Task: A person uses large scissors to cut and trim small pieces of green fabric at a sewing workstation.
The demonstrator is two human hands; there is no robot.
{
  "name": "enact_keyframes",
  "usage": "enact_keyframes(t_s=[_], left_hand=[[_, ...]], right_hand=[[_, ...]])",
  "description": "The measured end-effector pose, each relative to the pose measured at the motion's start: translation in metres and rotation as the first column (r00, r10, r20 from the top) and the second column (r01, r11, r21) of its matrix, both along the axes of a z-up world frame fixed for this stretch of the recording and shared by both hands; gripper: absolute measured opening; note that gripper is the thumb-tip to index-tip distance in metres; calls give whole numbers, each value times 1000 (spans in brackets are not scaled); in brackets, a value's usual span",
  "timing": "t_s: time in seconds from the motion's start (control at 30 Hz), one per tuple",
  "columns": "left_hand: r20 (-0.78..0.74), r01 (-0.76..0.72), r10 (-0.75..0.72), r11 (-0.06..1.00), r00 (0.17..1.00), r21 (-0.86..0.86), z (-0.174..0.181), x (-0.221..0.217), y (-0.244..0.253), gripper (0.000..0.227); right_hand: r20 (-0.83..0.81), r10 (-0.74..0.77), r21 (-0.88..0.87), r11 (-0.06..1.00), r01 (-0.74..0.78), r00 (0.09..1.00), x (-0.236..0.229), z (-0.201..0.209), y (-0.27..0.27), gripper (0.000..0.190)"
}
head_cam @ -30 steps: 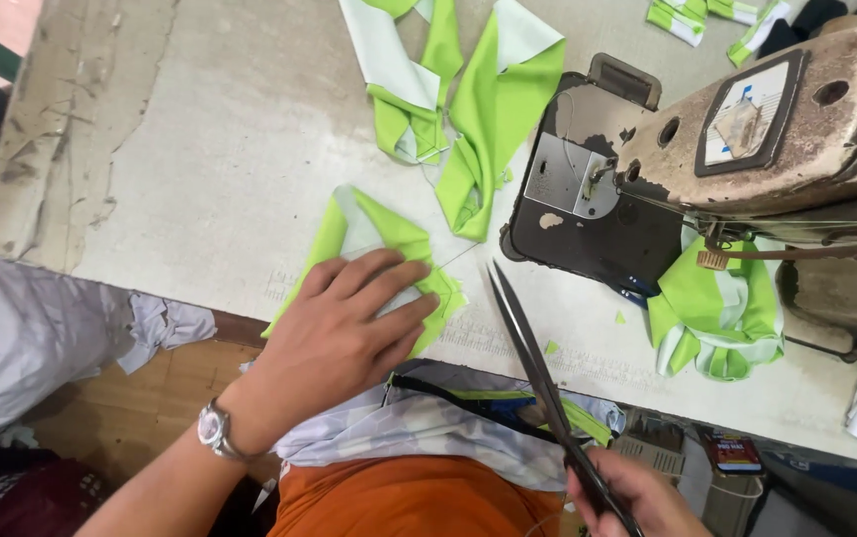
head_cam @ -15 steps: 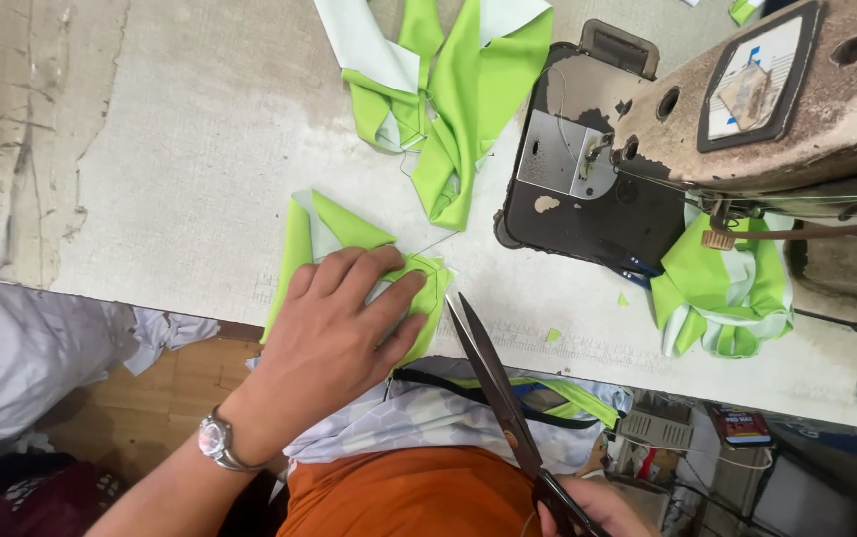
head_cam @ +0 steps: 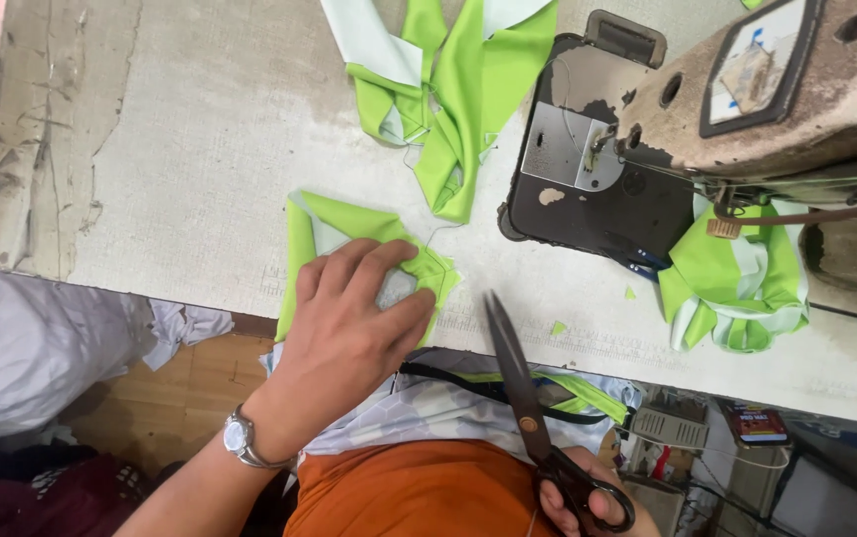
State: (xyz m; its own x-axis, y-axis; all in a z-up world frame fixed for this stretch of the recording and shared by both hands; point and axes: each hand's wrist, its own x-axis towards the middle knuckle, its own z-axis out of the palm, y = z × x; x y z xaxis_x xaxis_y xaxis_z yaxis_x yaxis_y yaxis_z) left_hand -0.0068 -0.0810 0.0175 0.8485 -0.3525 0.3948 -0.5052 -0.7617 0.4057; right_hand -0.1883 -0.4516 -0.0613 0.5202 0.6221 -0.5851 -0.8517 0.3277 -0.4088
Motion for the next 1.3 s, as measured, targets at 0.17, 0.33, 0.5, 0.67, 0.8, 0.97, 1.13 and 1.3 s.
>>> enact_keyframes(t_s=[0.17, 0.33, 0.5, 0.67, 0.8, 0.97, 1.13, 1.3], left_hand=[[-55, 0, -2, 1000, 998, -27, -1, -2, -4, 6], [-87, -6, 3, 1000, 996, -29, 0, -3, -5, 8], [-87, -6, 2, 999, 996, -49, 1, -2, -5, 11], [-107, 4, -12, 998, 994, -67, 2, -2, -5, 10], [-104, 17, -26, 996, 994, -84, 0, -4, -4, 6], [-90, 24, -32, 996, 995, -85, -2, -5, -3, 4], [-51, 29, -32, 998, 998, -50, -2, -3, 0, 1], [-4, 250, -253, 954, 967, 166, 2, 14, 19, 31]], right_hand=[[-20, 100, 37, 994, -99, 995, 20, 15, 14, 69], [-38, 125, 10, 992, -125, 991, 26, 9, 21, 70], [-59, 131, 13, 991, -131, 990, 29, 13, 22, 68], [7, 122, 61, 991, -123, 992, 31, -1, 25, 66], [38, 122, 66, 990, -125, 992, 36, -7, 33, 66], [92, 111, 31, 993, -114, 990, 41, -1, 46, 62], [121, 183, -197, 968, -157, 976, 49, 31, 56, 65], [65, 203, -493, 858, -145, 977, 46, 83, 51, 67]])
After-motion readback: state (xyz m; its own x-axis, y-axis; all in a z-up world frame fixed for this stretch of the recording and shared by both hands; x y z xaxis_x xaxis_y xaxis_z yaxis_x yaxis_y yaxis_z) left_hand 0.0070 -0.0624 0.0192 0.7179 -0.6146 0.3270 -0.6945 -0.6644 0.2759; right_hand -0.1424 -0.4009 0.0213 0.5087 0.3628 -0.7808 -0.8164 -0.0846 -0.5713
